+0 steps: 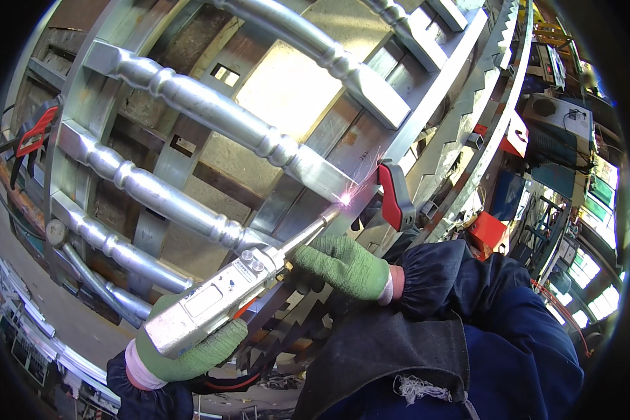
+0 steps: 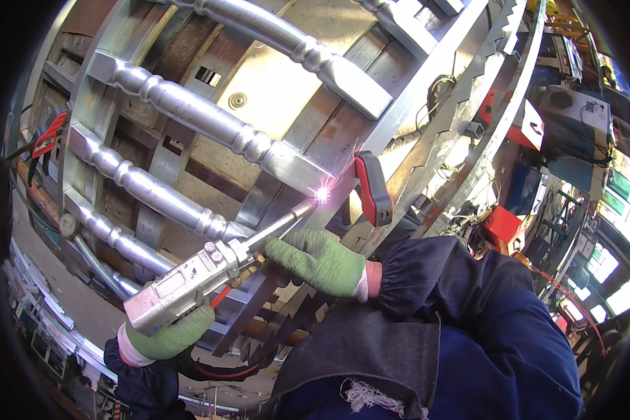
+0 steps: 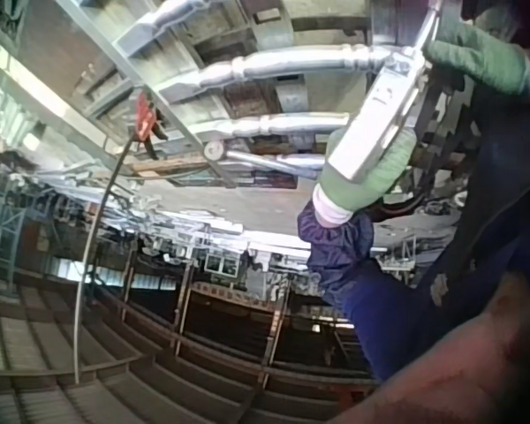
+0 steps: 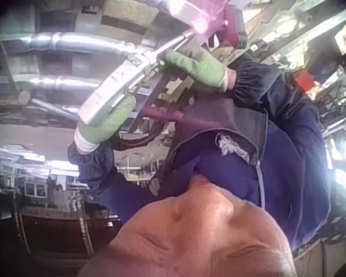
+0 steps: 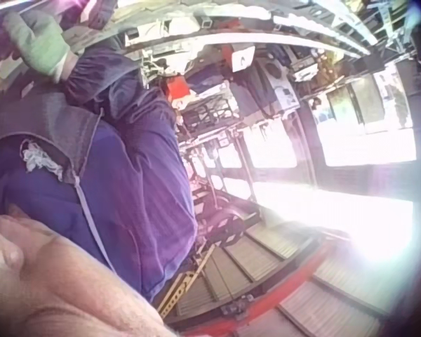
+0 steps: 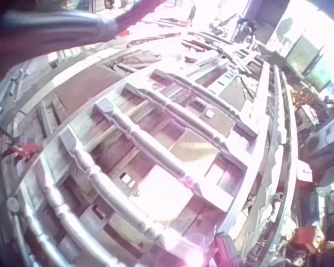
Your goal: The person welds joints on a metal frame using a handheld welding torch, then adjusts a control panel and uses a grinding tool on a metal piece. The person repeatedly positions and welds sections of the frame, then moves to grind a separate metal component.
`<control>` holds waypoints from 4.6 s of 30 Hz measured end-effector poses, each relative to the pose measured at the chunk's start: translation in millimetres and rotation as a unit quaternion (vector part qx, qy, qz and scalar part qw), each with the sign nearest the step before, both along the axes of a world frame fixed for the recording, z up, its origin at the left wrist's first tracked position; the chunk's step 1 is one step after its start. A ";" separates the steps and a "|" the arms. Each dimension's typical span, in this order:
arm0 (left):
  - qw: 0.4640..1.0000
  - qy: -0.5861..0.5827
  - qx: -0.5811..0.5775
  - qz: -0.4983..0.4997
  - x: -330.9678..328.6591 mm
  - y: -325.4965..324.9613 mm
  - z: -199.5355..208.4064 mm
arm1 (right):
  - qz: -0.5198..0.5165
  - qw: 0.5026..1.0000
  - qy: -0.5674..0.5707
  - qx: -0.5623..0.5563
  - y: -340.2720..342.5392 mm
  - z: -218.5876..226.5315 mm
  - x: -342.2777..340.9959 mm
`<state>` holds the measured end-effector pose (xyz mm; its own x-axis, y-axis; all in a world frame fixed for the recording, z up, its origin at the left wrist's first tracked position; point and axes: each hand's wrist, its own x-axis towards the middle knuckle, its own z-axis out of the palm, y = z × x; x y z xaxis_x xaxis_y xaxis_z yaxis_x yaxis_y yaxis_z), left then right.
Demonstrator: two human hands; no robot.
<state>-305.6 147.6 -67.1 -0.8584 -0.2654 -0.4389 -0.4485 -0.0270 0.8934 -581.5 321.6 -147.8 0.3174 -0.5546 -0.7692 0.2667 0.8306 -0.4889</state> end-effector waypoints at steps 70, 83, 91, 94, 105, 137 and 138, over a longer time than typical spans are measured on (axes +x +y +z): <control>0.997 0.034 0.022 0.066 9.2 23.7 -8.1 | -0.078 0.991 0.063 -0.090 15.3 -2.3 17.0; 0.997 0.021 0.023 0.067 9.7 23.1 -12.1 | -0.089 0.993 0.031 -0.074 17.8 -1.8 18.7; 0.993 -0.030 0.088 0.070 18.5 25.8 -2.6 | -0.046 0.995 0.046 -0.069 13.2 2.1 20.6; 0.996 -0.035 0.060 0.050 23.0 26.7 5.8 | -0.011 0.996 0.034 -0.079 17.1 -3.0 20.3; 0.865 -0.172 0.139 0.450 70.8 115.0 62.4 | 0.262 0.938 -0.051 -0.221 -50.1 87.2 -80.2; 0.742 -0.268 -0.442 0.427 24.8 -55.4 221.3 | 0.164 0.595 0.606 -0.503 -386.2 -80.4 29.7; 0.757 -0.267 -0.467 0.371 3.5 -60.5 229.8 | 0.149 0.611 0.579 -0.518 -388.8 -68.7 49.3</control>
<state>-302.0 87.1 162.7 -0.0876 -0.9961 0.0059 -0.9229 0.0834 0.3759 -532.2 -67.1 -216.5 0.0979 -0.9850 0.1422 -0.8450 -0.1577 -0.5110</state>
